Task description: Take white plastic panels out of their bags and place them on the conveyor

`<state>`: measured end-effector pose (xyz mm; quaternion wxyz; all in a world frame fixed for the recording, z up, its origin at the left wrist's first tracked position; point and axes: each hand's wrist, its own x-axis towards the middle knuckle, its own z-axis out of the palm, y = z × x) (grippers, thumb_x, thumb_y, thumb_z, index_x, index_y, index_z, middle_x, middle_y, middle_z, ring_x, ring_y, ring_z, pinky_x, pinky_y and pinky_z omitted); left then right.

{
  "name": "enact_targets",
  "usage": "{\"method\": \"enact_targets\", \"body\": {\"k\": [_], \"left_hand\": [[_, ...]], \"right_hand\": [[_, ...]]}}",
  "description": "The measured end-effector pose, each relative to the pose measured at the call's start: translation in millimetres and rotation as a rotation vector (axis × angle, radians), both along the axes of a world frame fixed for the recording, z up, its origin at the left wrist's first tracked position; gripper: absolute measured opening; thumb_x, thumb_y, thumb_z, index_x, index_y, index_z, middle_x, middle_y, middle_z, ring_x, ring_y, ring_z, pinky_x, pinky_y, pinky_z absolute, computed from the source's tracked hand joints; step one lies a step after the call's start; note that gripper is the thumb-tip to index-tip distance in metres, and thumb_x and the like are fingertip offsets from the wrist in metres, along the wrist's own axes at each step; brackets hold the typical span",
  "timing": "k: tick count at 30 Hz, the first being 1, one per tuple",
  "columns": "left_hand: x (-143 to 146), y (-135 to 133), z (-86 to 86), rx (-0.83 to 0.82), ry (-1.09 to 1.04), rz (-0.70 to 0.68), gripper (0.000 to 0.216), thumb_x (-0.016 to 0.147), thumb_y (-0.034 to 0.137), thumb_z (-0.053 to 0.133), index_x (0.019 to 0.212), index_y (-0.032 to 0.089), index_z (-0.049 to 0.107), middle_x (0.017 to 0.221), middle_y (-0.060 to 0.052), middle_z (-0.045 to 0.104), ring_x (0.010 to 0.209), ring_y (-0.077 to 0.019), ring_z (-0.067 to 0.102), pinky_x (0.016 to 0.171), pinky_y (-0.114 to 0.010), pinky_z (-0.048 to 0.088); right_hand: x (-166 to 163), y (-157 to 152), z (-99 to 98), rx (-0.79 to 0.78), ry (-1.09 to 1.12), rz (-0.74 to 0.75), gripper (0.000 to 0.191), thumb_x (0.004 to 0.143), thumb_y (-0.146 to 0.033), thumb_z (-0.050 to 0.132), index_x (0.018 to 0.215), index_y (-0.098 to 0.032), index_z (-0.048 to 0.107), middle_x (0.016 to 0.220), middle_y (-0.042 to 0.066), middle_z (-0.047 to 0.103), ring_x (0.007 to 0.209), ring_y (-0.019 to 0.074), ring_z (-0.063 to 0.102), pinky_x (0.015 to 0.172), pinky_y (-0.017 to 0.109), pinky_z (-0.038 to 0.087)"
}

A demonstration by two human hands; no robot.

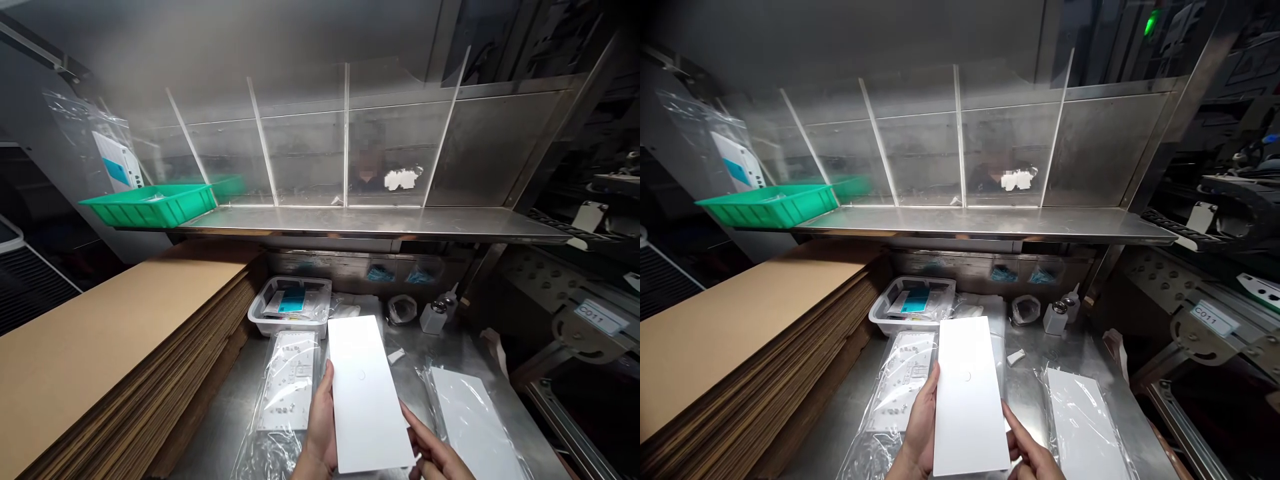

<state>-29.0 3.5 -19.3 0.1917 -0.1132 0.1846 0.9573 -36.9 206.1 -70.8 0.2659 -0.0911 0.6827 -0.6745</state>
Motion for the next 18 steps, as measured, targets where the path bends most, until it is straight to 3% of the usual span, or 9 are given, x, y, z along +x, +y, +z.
{"method": "enact_targets", "body": {"k": [3, 6, 10, 14, 18], "left_hand": [[3, 4, 3.1, 0.024, 0.024, 0.007, 0.069, 0.084, 0.061, 0.037, 0.122, 0.006, 0.052, 0.112, -0.017, 0.063, 0.111, -0.0322, 0.054, 0.098, -0.043, 0.037], [5, 11, 6.1, 0.028, 0.027, 0.009, 0.067, 0.084, 0.059, 0.038, 0.125, 0.007, 0.05, 0.114, -0.016, 0.062, 0.113, -0.0323, 0.052, 0.1, -0.044, 0.035], [8, 21, 4.2, -0.062, -0.022, 0.085, 0.062, 0.084, 0.056, 0.043, 0.127, 0.012, 0.049, 0.112, -0.014, 0.063, 0.113, -0.0323, 0.052, 0.101, -0.044, 0.034], [13, 22, 3.3, -0.061, -0.015, 0.082, 0.066, 0.083, 0.059, 0.042, 0.125, 0.009, 0.05, 0.11, -0.016, 0.064, 0.112, -0.0339, 0.053, 0.101, -0.046, 0.034], [17, 16, 6.6, 0.021, 0.033, 0.055, 0.068, 0.082, 0.063, 0.038, 0.123, 0.011, 0.053, 0.106, -0.015, 0.066, 0.109, -0.0339, 0.055, 0.098, -0.047, 0.036]], "right_hand": [[-12, -4, 16.7, 0.027, -0.043, -0.202, 0.061, 0.077, -0.051, 0.054, 0.128, -0.017, 0.051, 0.109, 0.01, 0.061, 0.099, 0.0243, 0.056, 0.078, 0.03, 0.047], [-23, -21, 43.0, 0.019, -0.085, -0.39, 0.066, 0.075, -0.06, 0.055, 0.127, -0.019, 0.049, 0.11, 0.01, 0.062, 0.098, 0.0267, 0.058, 0.077, 0.035, 0.048], [-36, -46, 62.2, 0.035, 0.035, -0.309, 0.063, 0.066, -0.057, 0.066, 0.116, -0.021, 0.055, 0.098, 0.007, 0.066, 0.086, 0.0255, 0.062, 0.068, 0.032, 0.049], [-47, -48, 46.9, -0.075, -0.002, -0.351, 0.048, 0.076, -0.06, 0.053, 0.094, -0.016, 0.061, 0.071, 0.004, 0.064, 0.064, 0.0197, 0.059, 0.057, 0.028, 0.046], [-52, -33, 18.5, -0.291, -0.214, -0.523, 0.042, 0.072, -0.053, 0.063, 0.092, -0.017, 0.058, 0.066, -0.002, 0.055, 0.056, 0.0123, 0.05, 0.053, 0.024, 0.045]]}}
